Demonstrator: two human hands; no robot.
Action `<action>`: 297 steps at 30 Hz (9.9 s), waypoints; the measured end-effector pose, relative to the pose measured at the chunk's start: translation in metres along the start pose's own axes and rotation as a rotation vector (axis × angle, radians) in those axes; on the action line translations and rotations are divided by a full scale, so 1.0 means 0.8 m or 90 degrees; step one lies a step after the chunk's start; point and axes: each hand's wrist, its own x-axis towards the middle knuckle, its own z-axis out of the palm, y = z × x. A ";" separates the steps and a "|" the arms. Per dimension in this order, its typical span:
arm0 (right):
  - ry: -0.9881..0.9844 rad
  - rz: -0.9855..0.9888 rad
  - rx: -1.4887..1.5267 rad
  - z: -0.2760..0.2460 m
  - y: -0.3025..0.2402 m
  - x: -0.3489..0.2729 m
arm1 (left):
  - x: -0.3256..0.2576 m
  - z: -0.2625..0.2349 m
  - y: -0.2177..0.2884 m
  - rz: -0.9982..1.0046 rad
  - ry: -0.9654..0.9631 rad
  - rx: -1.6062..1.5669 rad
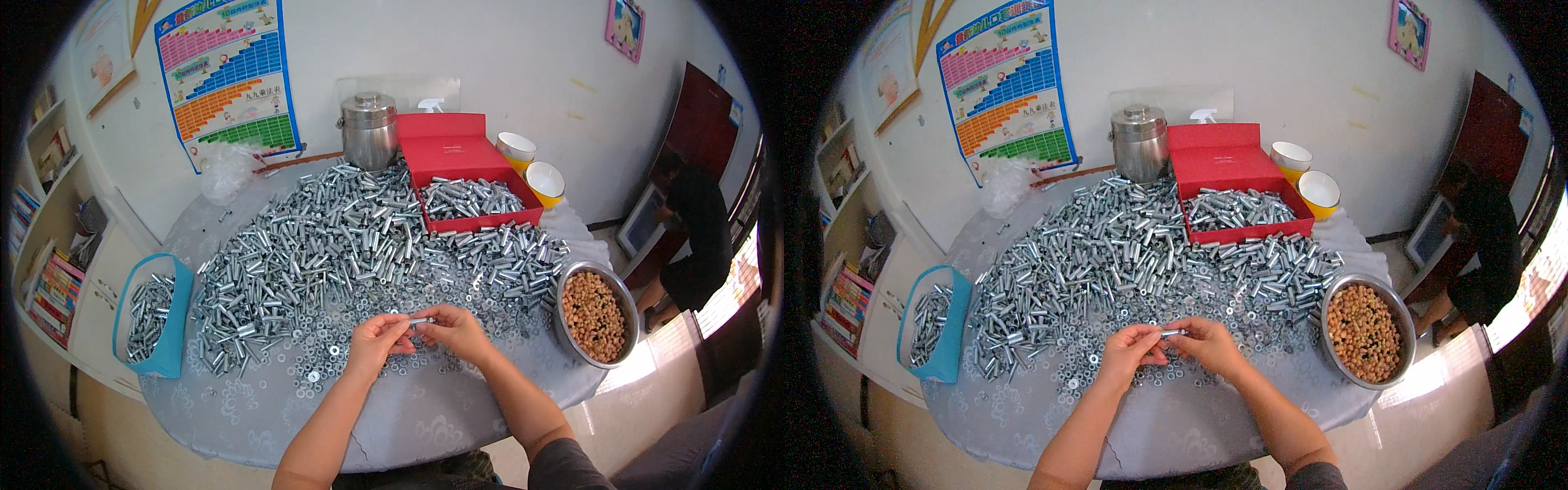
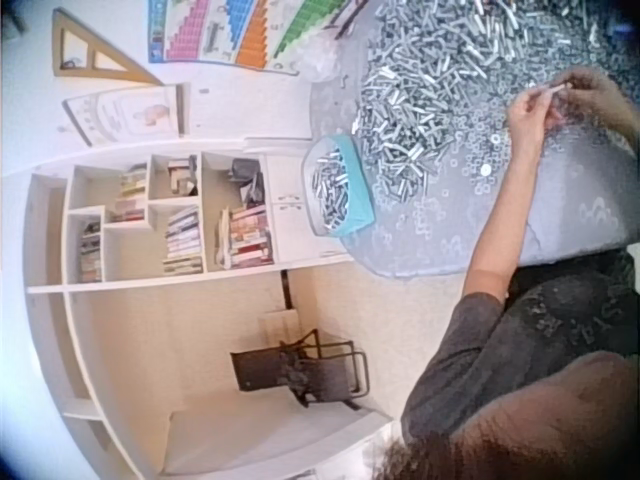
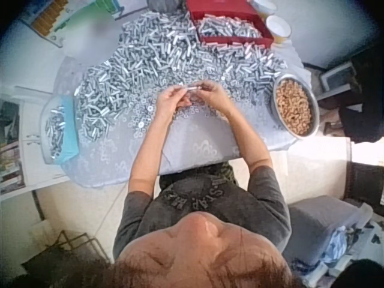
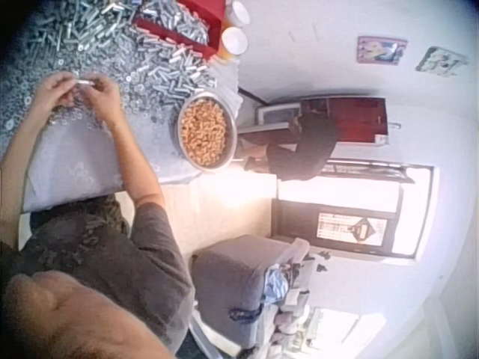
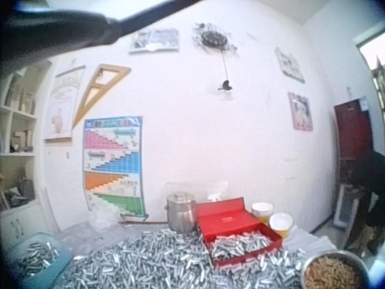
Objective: The person sits at a table covered with metal fasteners and repeatedly picks up a bolt and a washer, placing the washer onto the bolt. The person handles the items one at a time, performing a repetitive assembly action throughout the clip.
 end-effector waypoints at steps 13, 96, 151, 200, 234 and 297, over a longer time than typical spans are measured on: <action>0.512 -0.180 0.214 -0.171 -0.059 0.119 | 0.010 -0.027 0.003 0.036 0.144 -0.050; -0.018 -0.011 -0.020 -0.001 -0.006 0.014 | -0.001 0.013 -0.003 0.062 0.027 0.072; 0.078 -0.146 -0.322 -0.014 -0.021 0.006 | 0.004 -0.006 -0.002 -0.089 0.019 0.014; 0.009 -0.209 -0.604 -0.005 0.001 0.005 | 0.005 -0.014 0.002 -0.066 0.038 -0.057; -0.057 -0.227 -0.155 -0.031 -0.019 0.013 | 0.002 -0.025 0.005 -0.179 -0.077 -0.095; 0.176 -0.131 -0.455 -0.053 -0.014 0.124 | 0.010 -0.030 0.005 0.050 0.179 0.020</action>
